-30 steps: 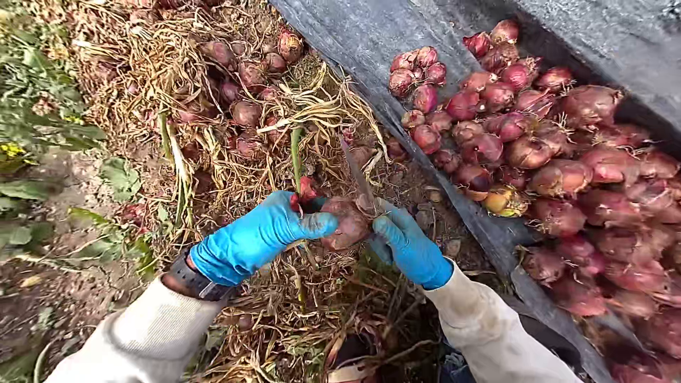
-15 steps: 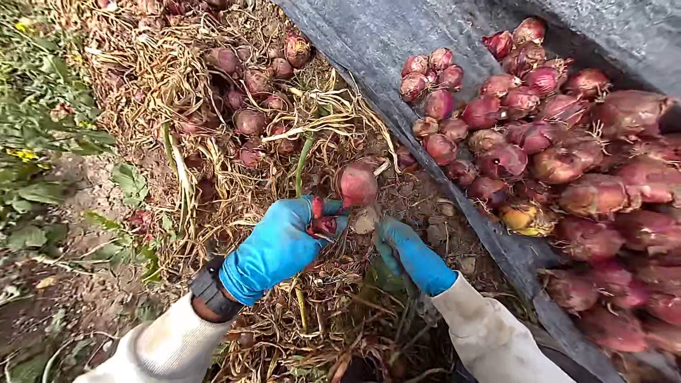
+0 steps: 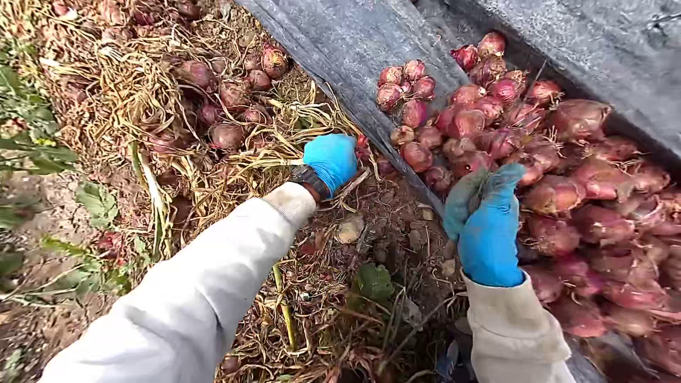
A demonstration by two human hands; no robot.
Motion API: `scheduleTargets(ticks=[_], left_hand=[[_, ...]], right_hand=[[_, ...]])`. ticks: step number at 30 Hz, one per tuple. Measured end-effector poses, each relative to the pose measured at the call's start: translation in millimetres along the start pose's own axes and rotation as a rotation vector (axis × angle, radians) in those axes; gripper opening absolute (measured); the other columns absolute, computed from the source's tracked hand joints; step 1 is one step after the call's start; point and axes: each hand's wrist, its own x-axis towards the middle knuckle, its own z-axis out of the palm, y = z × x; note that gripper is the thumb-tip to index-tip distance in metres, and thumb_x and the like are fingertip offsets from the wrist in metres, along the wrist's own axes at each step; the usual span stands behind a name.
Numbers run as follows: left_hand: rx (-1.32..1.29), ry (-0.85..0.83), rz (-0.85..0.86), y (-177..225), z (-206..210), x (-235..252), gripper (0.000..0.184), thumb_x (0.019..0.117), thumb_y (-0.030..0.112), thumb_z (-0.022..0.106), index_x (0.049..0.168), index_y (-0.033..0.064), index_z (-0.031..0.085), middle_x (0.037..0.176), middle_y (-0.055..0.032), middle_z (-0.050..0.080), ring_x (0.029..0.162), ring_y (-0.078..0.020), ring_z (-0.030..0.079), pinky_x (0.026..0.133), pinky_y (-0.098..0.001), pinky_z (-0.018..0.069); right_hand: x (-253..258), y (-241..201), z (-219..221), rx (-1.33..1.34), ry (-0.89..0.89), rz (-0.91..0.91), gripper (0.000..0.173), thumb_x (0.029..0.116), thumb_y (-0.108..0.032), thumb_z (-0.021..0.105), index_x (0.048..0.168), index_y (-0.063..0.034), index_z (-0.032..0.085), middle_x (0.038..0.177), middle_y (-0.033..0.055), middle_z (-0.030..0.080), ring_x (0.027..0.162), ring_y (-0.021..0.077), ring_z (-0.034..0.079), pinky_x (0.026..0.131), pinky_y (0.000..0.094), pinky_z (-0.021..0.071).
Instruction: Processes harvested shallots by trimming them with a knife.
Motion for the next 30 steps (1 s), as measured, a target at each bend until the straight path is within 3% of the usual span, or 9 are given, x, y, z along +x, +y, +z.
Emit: scheduleTargets(ticks=[2, 4, 7, 9, 13, 19, 23, 26, 30], left_hand=[[0.073, -0.059, 0.086, 33, 26, 14, 0.037, 0.0858, 0.038, 0.072, 0.109, 0.0098, 0.07, 0.114, -0.0148, 0.07, 0.098, -0.0393, 0.07, 0.071, -0.0632, 0.0561], [0.122, -0.169, 0.07, 51, 46, 23, 0.035, 0.0881, 0.026, 0.074, 0.113, 0.0024, 0.07, 0.12, -0.0212, 0.067, 0.102, -0.0431, 0.068, 0.076, -0.064, 0.0568], [0.064, -0.217, 0.019, 32, 37, 26, 0.02, 0.0951, 0.021, 0.062, 0.096, 0.0037, 0.071, 0.099, -0.0216, 0.071, 0.094, -0.0441, 0.07, 0.071, -0.0655, 0.0542], [-0.229, -0.214, 0.045, -5, 26, 15, 0.027, 0.0973, 0.036, 0.064, 0.095, 0.0102, 0.071, 0.089, -0.0138, 0.071, 0.087, -0.0339, 0.069, 0.073, -0.0602, 0.0542], [-0.916, -0.11, 0.235, -54, 8, -76, 0.021, 0.0944, 0.016, 0.073, 0.115, 0.0174, 0.075, 0.11, 0.0029, 0.074, 0.098, -0.01, 0.07, 0.085, -0.0334, 0.06], [-1.393, -0.26, 0.59, -73, 19, -167, 0.005, 0.0899, 0.026, 0.077, 0.092, 0.0237, 0.074, 0.108, 0.0061, 0.074, 0.107, -0.0089, 0.068, 0.095, -0.0277, 0.0566], [-1.371, -0.683, 0.439, -96, -3, -177, 0.032, 0.0907, 0.018, 0.079, 0.121, 0.0095, 0.072, 0.117, -0.014, 0.075, 0.106, -0.0274, 0.074, 0.094, -0.038, 0.0619], [-1.215, -0.538, 0.17, -76, -7, -193, 0.057, 0.0744, 0.018, 0.089, 0.128, 0.0154, 0.07, 0.104, -0.005, 0.076, 0.093, -0.0157, 0.073, 0.083, -0.0306, 0.0625], [-1.339, -0.412, 0.133, -56, 2, -211, 0.052, 0.0603, 0.026, 0.095, 0.106, 0.0124, 0.076, 0.097, -0.0043, 0.078, 0.091, -0.0125, 0.074, 0.081, -0.0304, 0.0625]], right_hand=[[-4, 23, 2, -0.043, -0.047, 0.154, 0.064, 0.1029, -0.069, 0.023, 0.081, -0.0183, 0.055, 0.051, -0.0027, 0.043, 0.035, 0.0117, 0.037, 0.032, 0.0298, 0.0376], [-9, 40, 5, -0.075, -0.122, 0.286, 0.064, 0.1014, -0.071, 0.03, 0.087, -0.0151, 0.059, 0.054, 0.0011, 0.045, 0.037, 0.0143, 0.039, 0.036, 0.0321, 0.0409], [-6, 51, -2, -0.095, -0.198, 0.355, 0.062, 0.1022, -0.068, 0.032, 0.092, -0.014, 0.061, 0.058, 0.0016, 0.048, 0.039, 0.0129, 0.041, 0.038, 0.0291, 0.0419], [-3, 58, -5, -0.057, -0.19, 0.391, 0.066, 0.1022, -0.069, 0.03, 0.088, -0.0126, 0.06, 0.056, 0.003, 0.047, 0.039, 0.0145, 0.042, 0.038, 0.031, 0.0439], [-5, 68, 4, 0.029, -0.282, 0.558, 0.061, 0.1042, -0.064, 0.033, 0.103, -0.0098, 0.061, 0.064, 0.0021, 0.051, 0.049, 0.0143, 0.051, 0.048, 0.0315, 0.0514], [-45, 51, 27, 0.304, -0.567, 0.387, 0.064, 0.0865, -0.082, 0.05, 0.102, -0.0198, 0.056, 0.061, -0.0069, 0.054, 0.049, 0.005, 0.053, 0.049, 0.0217, 0.0489], [-57, 29, 33, 0.233, -0.574, 0.216, 0.05, 0.088, -0.074, 0.06, 0.104, -0.0271, 0.066, 0.058, -0.0079, 0.053, 0.042, 0.0014, 0.045, 0.041, 0.0186, 0.0428], [-65, 20, 42, 0.003, -0.574, 0.104, 0.05, 0.0894, -0.061, 0.067, 0.112, -0.0167, 0.071, 0.07, -0.0011, 0.063, 0.051, 0.0083, 0.053, 0.046, 0.0283, 0.0479], [-73, 13, 50, -0.121, -0.604, 0.095, 0.068, 0.0795, -0.072, 0.069, 0.115, -0.0148, 0.065, 0.077, 0.0, 0.066, 0.056, 0.0101, 0.058, 0.049, 0.032, 0.0519]])
